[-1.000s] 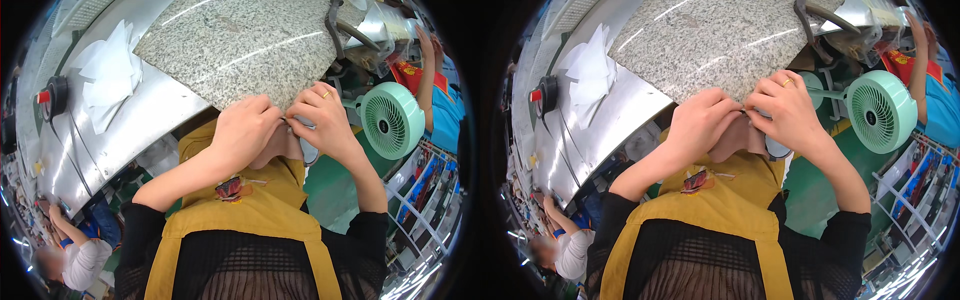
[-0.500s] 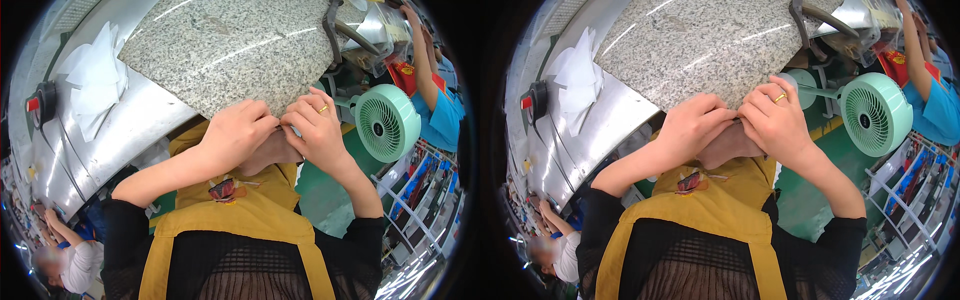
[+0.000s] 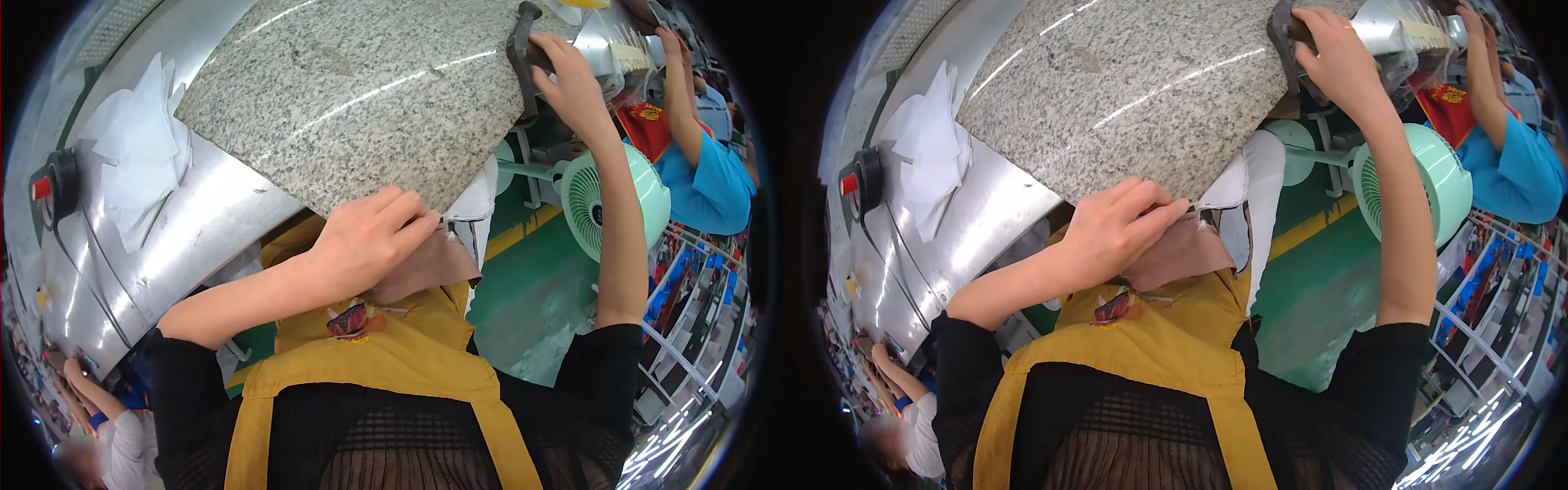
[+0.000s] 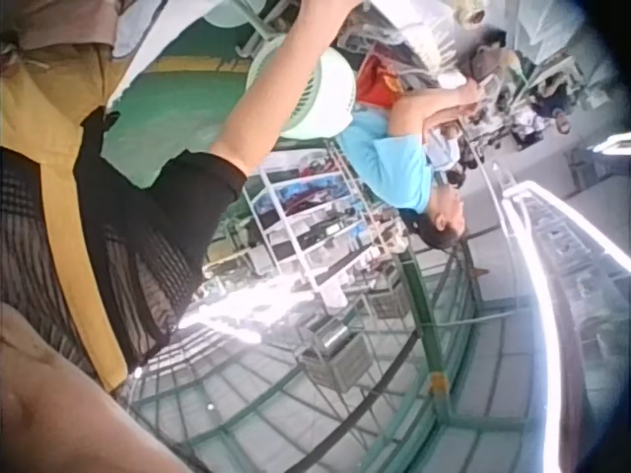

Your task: The person uses a hammer to tap a metal strip along the edge of a brown handbag placed on a granite block. They then apply glue from a yellow bottle to the edge and continue hammering the strip into place. The person works on the same handbag throughout the clip.

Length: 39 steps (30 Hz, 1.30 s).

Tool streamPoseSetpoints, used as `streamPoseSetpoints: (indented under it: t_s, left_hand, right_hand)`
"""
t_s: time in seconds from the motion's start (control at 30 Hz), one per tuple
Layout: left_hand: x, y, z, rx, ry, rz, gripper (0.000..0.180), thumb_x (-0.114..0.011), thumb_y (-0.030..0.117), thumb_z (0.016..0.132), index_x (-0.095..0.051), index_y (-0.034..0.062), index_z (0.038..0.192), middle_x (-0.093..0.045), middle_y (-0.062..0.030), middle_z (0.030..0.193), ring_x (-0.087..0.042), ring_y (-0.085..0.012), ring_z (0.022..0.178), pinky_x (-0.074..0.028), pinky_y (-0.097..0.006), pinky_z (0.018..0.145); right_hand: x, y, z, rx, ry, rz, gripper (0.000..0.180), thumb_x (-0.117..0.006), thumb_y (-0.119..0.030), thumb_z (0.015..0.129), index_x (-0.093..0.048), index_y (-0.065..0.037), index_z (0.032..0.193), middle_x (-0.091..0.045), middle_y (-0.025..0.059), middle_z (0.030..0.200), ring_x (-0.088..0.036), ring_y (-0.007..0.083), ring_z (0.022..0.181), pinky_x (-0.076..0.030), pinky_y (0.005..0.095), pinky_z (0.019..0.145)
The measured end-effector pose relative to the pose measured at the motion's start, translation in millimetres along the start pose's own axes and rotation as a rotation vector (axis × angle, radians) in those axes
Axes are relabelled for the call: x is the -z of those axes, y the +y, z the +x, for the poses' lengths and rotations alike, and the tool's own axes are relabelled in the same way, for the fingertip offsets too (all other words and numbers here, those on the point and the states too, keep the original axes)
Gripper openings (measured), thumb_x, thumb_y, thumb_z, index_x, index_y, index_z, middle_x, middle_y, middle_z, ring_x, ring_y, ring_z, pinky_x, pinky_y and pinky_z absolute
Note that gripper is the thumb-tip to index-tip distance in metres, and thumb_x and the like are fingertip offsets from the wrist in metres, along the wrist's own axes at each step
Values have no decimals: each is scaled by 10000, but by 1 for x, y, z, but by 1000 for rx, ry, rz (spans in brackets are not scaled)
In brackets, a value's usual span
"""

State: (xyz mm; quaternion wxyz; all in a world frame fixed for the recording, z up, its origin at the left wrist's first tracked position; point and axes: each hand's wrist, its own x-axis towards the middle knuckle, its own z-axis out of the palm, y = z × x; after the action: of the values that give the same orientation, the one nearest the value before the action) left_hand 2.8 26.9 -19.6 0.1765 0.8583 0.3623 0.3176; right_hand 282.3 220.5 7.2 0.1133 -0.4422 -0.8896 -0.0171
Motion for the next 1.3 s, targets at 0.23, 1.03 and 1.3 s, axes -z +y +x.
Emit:
streamPoseSetpoints:
  t_s: [0.23,1.03,1.3]
  left_hand:
    - [3,-1,0,-122,-22,112,305,-628,78,660,-622,46,963,-486,-12,794,-525,-142,679,-447,-248,503]
    - [9,-19,7,-375,-157,136,281,-618,82,664,-602,20,937,-483,-10,813,-525,-105,697,-447,-206,528]
    - [8,-19,6,-352,-151,122,287,-607,97,664,-603,25,941,-508,-21,847,-529,-123,712,-443,-216,536]
  right_hand:
    - [11,-52,-12,-258,-91,502,231,-558,-161,922,-559,-35,1115,-611,96,957,-595,196,866,-461,296,779]
    - [83,-161,-96,-344,-470,886,337,-563,-2,849,-488,-7,1177,-598,166,936,-621,357,810,-493,359,676]
    - [83,-162,-103,-342,-463,859,370,-561,27,819,-501,-10,1183,-603,169,984,-616,375,852,-498,371,692]
